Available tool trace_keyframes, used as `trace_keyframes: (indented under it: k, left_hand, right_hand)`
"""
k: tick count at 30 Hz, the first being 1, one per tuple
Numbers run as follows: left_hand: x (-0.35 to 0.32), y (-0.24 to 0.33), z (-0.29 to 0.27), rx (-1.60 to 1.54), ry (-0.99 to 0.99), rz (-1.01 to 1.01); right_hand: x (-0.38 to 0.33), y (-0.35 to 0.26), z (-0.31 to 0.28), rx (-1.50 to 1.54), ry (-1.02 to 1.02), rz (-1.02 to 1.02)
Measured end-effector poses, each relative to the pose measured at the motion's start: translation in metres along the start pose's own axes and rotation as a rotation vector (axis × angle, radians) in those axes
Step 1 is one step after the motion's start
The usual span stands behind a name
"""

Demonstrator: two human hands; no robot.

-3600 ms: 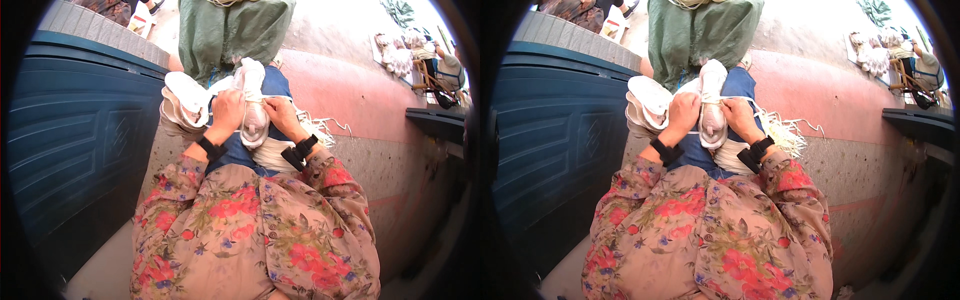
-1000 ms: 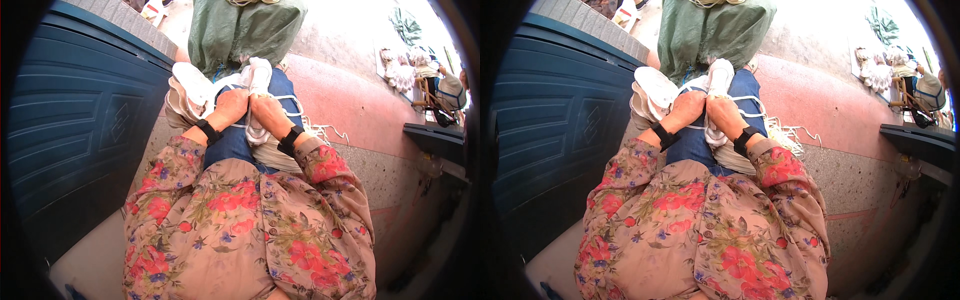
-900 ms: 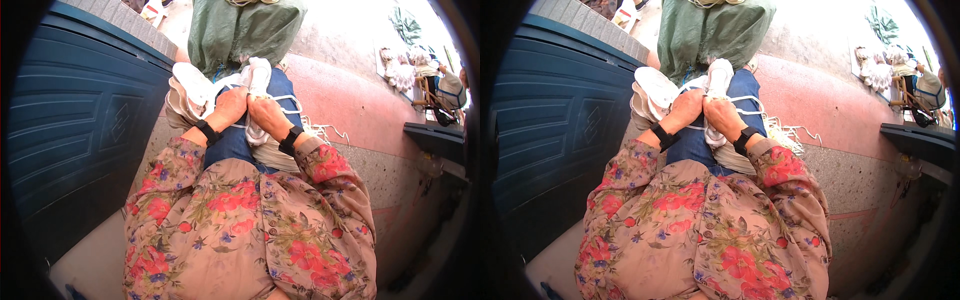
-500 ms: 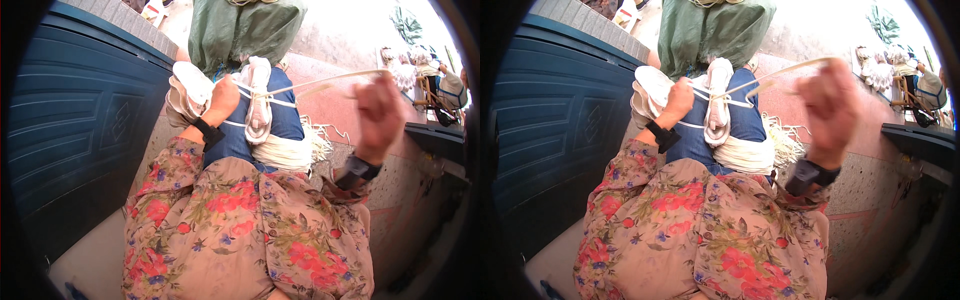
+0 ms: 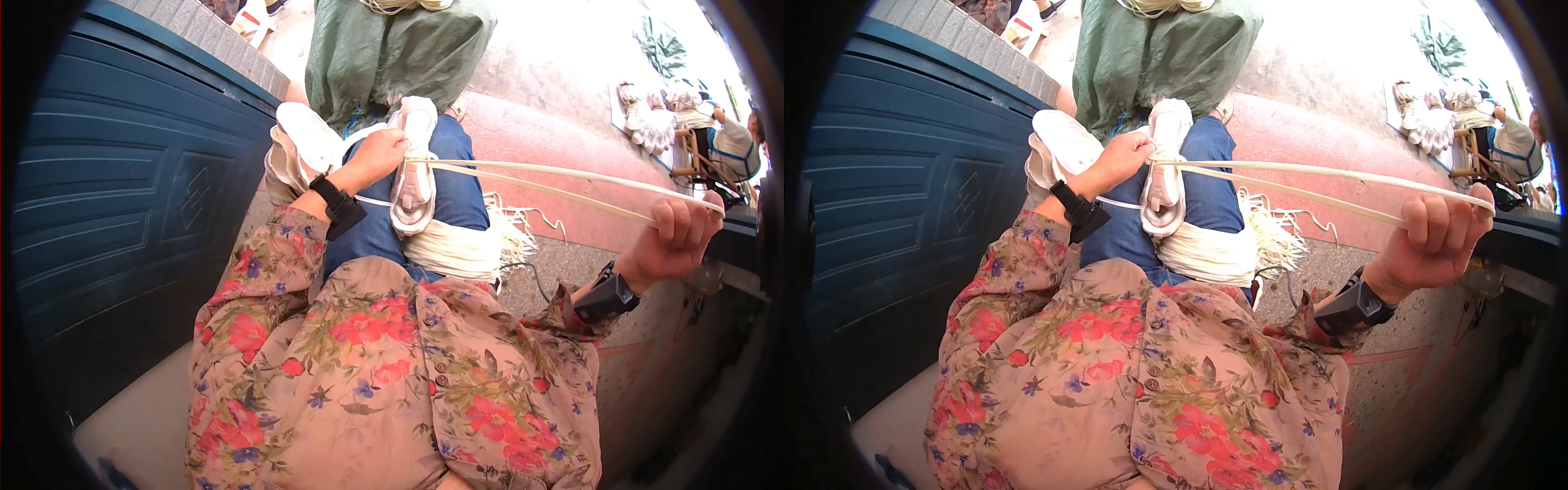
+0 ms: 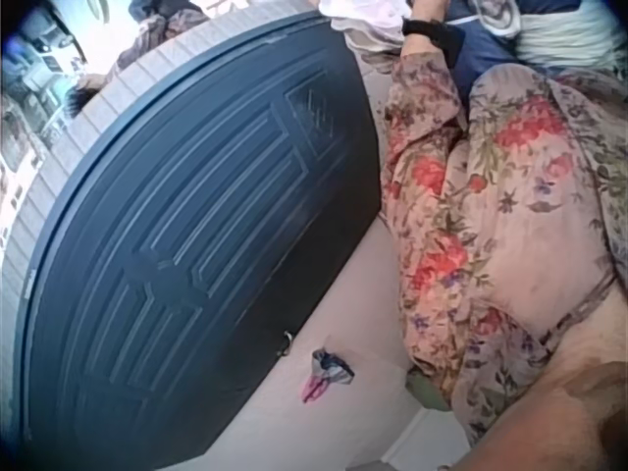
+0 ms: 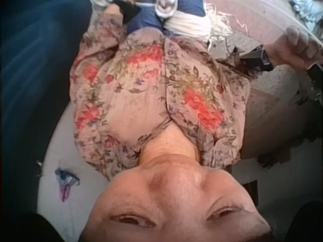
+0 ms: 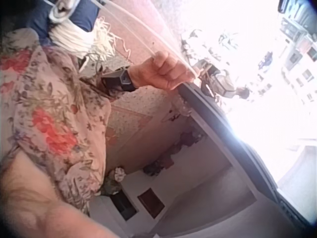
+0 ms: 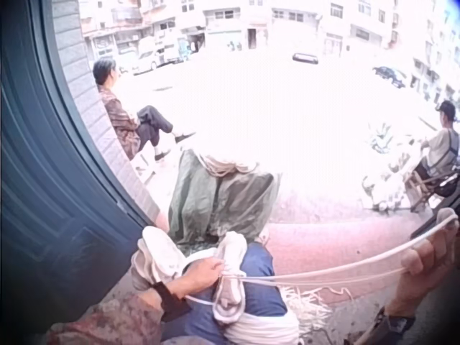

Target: Insert laces into the eyelets of a white shoe upper.

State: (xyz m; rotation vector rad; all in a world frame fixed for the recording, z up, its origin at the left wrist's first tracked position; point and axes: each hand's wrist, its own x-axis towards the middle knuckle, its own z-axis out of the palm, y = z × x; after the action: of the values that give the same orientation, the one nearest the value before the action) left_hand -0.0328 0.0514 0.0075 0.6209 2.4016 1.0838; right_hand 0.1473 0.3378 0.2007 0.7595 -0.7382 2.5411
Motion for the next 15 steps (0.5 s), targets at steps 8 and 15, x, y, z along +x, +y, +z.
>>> trace_keyframes:
  k: [8,15]
  left_hand:
    - [0.024,-0.005,0.004,-0.157,-0.545,0.047]
    - [0.031,0.015,-0.021,0.079,-0.672,0.094]
  right_hand:
    - [-0.011,-0.007,-0.009,-0.108,0.006,-0.024]
    - [-0.019,-0.013,-0.05,-0.061,0.266,-0.019]
